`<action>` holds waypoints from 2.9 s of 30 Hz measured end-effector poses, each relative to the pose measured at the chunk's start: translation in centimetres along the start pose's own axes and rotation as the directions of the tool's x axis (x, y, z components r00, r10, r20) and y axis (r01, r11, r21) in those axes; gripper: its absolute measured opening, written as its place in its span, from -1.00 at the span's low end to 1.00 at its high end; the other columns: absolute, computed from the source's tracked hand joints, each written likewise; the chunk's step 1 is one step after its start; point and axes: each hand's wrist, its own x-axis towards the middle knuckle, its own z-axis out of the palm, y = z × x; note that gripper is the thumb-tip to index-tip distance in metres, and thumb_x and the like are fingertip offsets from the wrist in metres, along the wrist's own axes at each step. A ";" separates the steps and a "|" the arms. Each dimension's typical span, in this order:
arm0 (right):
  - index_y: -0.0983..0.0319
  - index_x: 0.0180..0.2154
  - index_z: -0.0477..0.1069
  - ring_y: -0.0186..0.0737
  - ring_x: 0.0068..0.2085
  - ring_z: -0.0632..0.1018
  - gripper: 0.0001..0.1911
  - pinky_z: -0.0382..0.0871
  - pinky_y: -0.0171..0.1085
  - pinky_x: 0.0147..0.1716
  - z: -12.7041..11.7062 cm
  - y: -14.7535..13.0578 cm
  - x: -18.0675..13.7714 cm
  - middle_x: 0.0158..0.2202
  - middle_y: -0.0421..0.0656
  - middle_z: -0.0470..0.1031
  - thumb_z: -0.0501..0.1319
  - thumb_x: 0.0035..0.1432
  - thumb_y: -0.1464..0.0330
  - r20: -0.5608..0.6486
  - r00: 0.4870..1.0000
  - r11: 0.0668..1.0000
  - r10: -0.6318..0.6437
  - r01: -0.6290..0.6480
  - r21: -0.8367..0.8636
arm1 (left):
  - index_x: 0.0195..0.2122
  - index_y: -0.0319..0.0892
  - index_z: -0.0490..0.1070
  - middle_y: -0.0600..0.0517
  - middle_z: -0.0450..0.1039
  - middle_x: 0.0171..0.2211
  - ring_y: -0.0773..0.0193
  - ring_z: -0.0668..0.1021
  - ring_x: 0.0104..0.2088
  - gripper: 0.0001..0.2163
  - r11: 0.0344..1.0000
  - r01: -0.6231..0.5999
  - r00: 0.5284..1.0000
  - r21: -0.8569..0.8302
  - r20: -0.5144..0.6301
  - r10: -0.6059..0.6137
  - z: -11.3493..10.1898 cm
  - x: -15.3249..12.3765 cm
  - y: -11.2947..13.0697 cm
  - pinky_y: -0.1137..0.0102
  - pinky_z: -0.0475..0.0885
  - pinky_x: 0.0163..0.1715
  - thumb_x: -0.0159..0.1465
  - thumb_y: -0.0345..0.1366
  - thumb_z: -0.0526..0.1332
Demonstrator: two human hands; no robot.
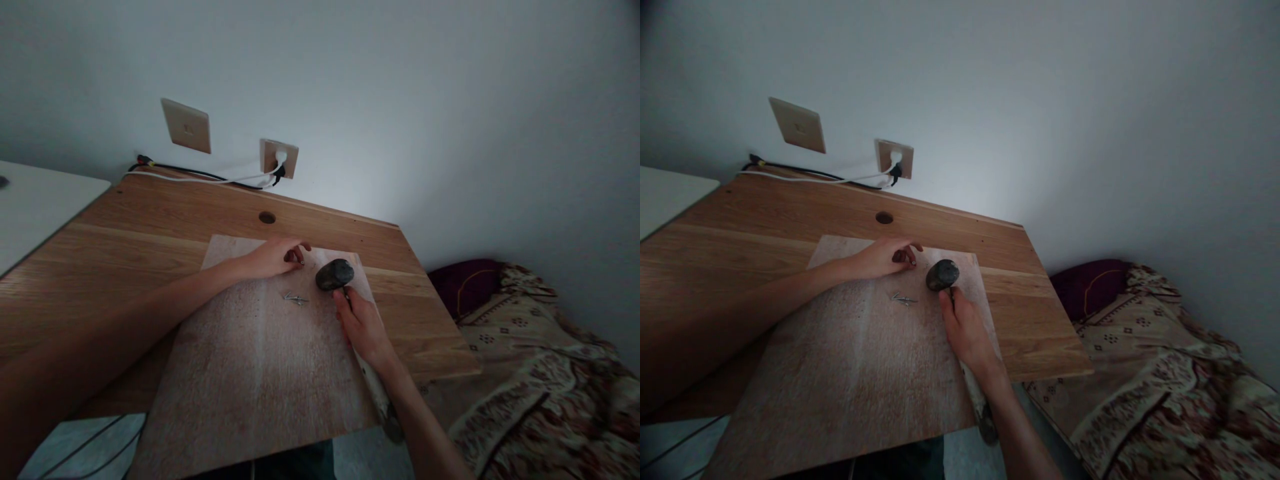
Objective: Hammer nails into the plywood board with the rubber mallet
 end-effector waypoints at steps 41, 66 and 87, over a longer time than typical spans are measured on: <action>0.12 -0.29 0.30 -0.22 -0.65 0.40 -0.66 0.13 -0.25 -0.61 0.1 -2.1 0.3 -0.64 -0.26 0.33 -0.04 0.46 0.09 0.048 0.999 1.000 -0.020 0.021 -0.007 | -0.20 -0.18 0.55 0.03 0.55 -0.31 0.24 0.55 -0.35 -0.77 0.997 0.016 0.936 0.072 0.349 -0.040 -4.5 -0.6 2.7 0.40 0.38 -0.36 0.10 -0.32 0.43; 0.13 -0.27 0.32 -0.18 -0.58 0.47 -0.66 0.19 -0.28 -0.61 1.1 -0.4 -0.1 -0.58 -0.22 0.41 -0.03 0.45 0.08 0.009 1.000 0.999 0.030 -0.030 0.033 | -0.51 -0.12 0.44 0.13 0.45 -0.49 0.31 0.45 -0.48 -0.85 0.988 -0.117 0.899 0.102 0.434 0.062 -3.1 -1.7 5.3 0.39 0.24 -0.46 -0.01 -0.52 0.31; 0.11 -0.33 0.26 -0.22 -0.61 0.41 -0.59 0.18 -0.29 -0.62 1.3 0.0 -0.1 -0.61 -0.27 0.32 -0.03 0.43 -0.01 0.006 0.999 0.995 0.043 -0.044 0.091 | -0.31 -0.18 0.57 0.07 0.61 -0.37 0.33 0.58 -0.36 -0.92 1.000 0.008 0.995 0.011 0.102 -0.009 -4.2 -0.9 0.4 0.44 0.41 -0.28 0.19 -0.44 0.31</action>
